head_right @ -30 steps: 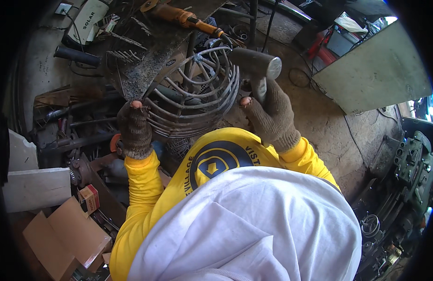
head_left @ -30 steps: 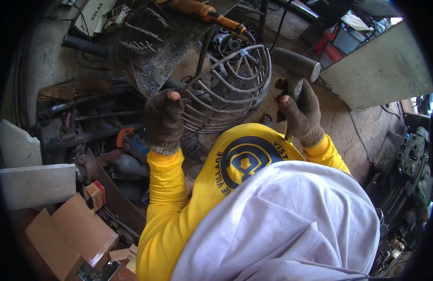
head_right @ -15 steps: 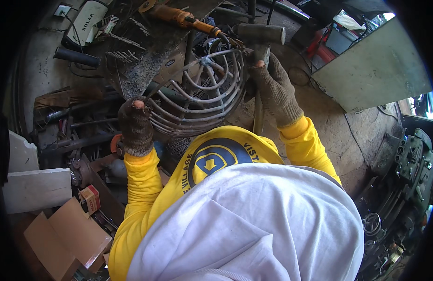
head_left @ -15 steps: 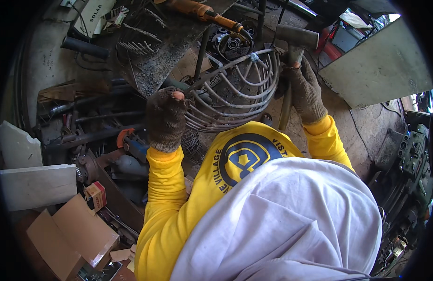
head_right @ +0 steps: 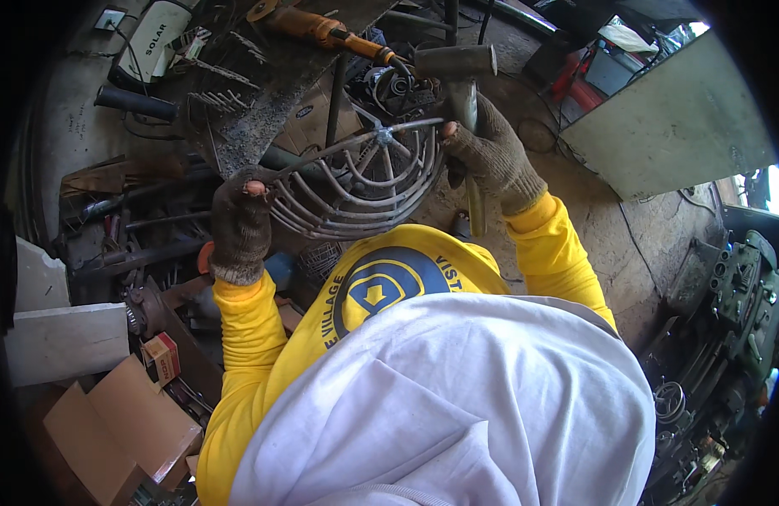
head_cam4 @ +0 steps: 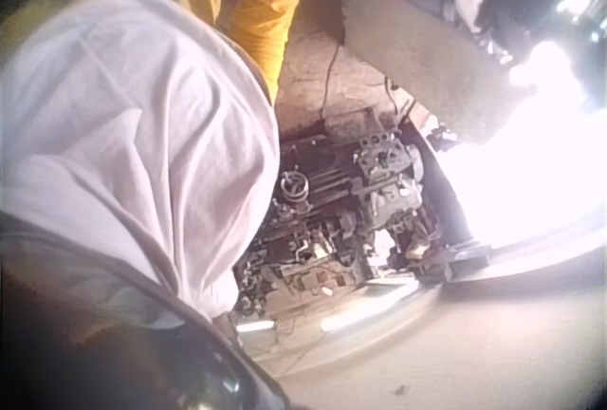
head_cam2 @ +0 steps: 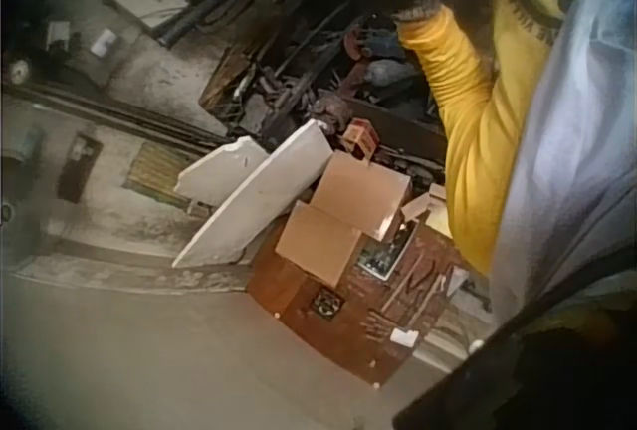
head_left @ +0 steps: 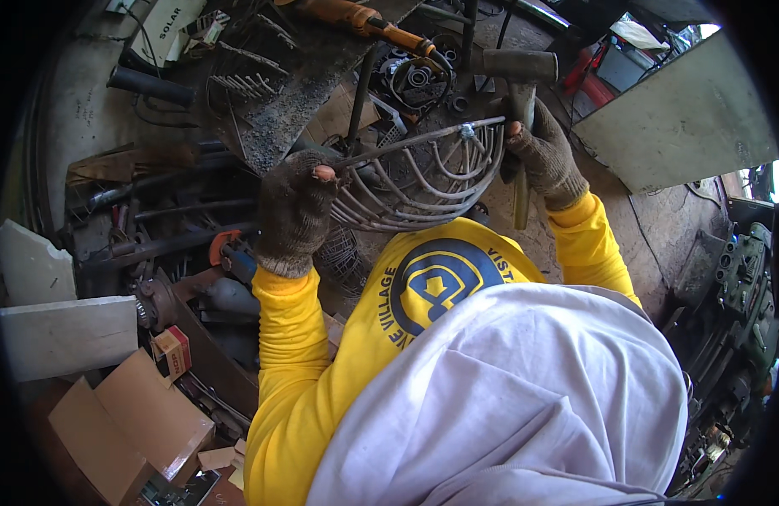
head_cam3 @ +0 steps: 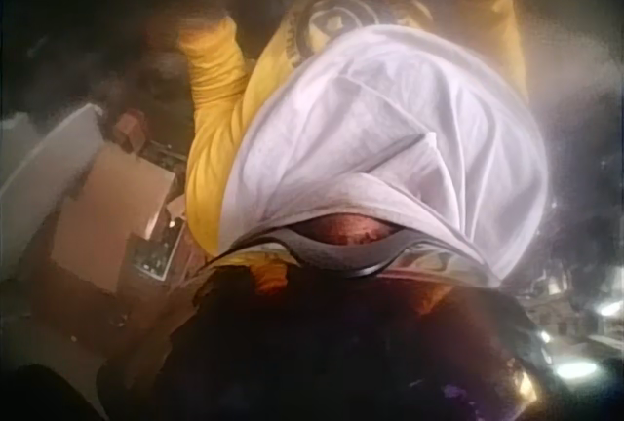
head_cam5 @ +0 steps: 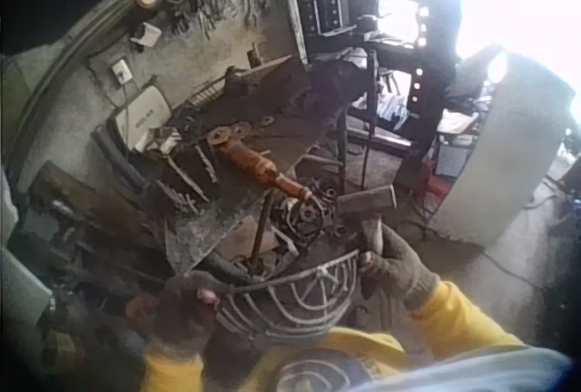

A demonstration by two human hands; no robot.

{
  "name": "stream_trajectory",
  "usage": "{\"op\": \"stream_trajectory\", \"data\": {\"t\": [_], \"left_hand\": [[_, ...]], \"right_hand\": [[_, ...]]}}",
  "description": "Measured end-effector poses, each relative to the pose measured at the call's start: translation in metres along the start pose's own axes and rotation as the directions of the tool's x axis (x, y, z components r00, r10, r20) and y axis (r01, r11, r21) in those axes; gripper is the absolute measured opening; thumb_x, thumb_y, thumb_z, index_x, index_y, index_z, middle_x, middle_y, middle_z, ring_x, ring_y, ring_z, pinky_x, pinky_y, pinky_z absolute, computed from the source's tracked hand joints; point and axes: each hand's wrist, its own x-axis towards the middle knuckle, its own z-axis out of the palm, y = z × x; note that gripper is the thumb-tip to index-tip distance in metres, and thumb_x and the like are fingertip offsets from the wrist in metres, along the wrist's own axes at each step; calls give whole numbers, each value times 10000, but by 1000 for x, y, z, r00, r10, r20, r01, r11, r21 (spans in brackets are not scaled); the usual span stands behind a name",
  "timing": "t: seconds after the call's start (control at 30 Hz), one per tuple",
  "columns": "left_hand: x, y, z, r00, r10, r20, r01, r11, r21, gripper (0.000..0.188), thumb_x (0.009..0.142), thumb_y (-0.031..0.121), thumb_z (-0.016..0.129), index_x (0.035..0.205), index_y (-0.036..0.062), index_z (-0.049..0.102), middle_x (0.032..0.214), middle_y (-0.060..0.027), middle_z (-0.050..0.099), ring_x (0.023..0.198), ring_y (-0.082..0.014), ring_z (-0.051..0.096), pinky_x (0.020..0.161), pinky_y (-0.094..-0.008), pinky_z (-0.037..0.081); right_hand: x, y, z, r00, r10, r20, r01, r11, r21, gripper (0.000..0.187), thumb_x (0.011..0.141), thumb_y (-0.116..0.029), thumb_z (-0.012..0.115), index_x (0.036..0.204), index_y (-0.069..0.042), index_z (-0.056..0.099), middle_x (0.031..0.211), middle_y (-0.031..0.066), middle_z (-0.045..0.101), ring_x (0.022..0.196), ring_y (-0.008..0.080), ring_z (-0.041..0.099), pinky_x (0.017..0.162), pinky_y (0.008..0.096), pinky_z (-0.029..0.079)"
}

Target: The person uses a hammer to strike and shape a circular metal frame on a cluttered workbench, turning the frame over by hand to work on different sections.

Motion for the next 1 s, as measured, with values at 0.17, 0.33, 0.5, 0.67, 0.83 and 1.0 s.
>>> {"op": "stream_trajectory", "data": {"t": [0.17, 0.33, 0.5, 0.67, 0.83, 1.0], "left_hand": [[3, 16, 7, 1000, -1, -22, 0, 998, -70, 311, 960, 315, 596, 897, 20, 671, 745, -72, 650, 689, -179, 620, 620, -311, 459], [4, 27, 11, 990, -38, 135, 49, 996, -75, 302, 938, 311, 639, 930, 11, 676, 793, -83, 675, 709, -186, 631, 651, -294, 476], [2, 28, 16, 997, -42, 61, 37, 997, 73, 329, 914, 340, 670, 878, 14, 694, 737, -98, 666, 681, -236, 651, 635, -320, 480], [-5, 19, 26, 996, 28, -80, -10, 977, 214, 389, 921, 381, 659, 840, 1, 681, 694, -56, 637, 671, -152, 596, 644, -302, 445], [-4, 21, 30, 983, 101, -153, -44, 941, 335, 391, 922, 374, 656, 832, -3, 703, 707, -103, 678, 646, -198, 633, 619, -325, 464], [-4, 21, 28, 979, 113, -168, -47, 933, 357, 296, 886, 317, 699, 805, 34, 718, 703, -111, 677, 641, -258, 651, 601, -346, 487]], "right_hand": [[1, 2, 1, 993, 97, -65, -97, 995, 3, 600, 857, -440, 721, 1253, -41, 510, 855, 34, 634, 553, 99, 580, 463, 229, 467], [5, 8, 2, 981, 162, -108, -159, 986, 41, 471, 896, -337, 702, 1218, -46, 519, 810, 24, 608, 576, 94, 583, 468, 240, 500], [12, 23, 4, 987, 96, -128, -87, 994, 71, 463, 900, -318, 694, 1217, -25, 527, 833, 53, 631, 614, 114, 590, 522, 259, 505], [0, 12, 20, 968, -132, -215, 34, 913, -407, 373, 900, -224, 652, 1177, 6, 558, 898, 95, 660, 804, 155, 597, 737, 327, 497], [-38, 9, 39, 968, -250, 16, 202, 742, -640, 297, 889, -220, 650, 1122, -47, 584, 902, 134, 661, 789, 276, 658, 702, 366, 518], [-41, -15, 62, 997, -69, 17, 60, 675, -735, 337, 861, -249, 693, 1107, -48, 584, 894, 202, 667, 846, 390, 664, 717, 448, 517]]}}
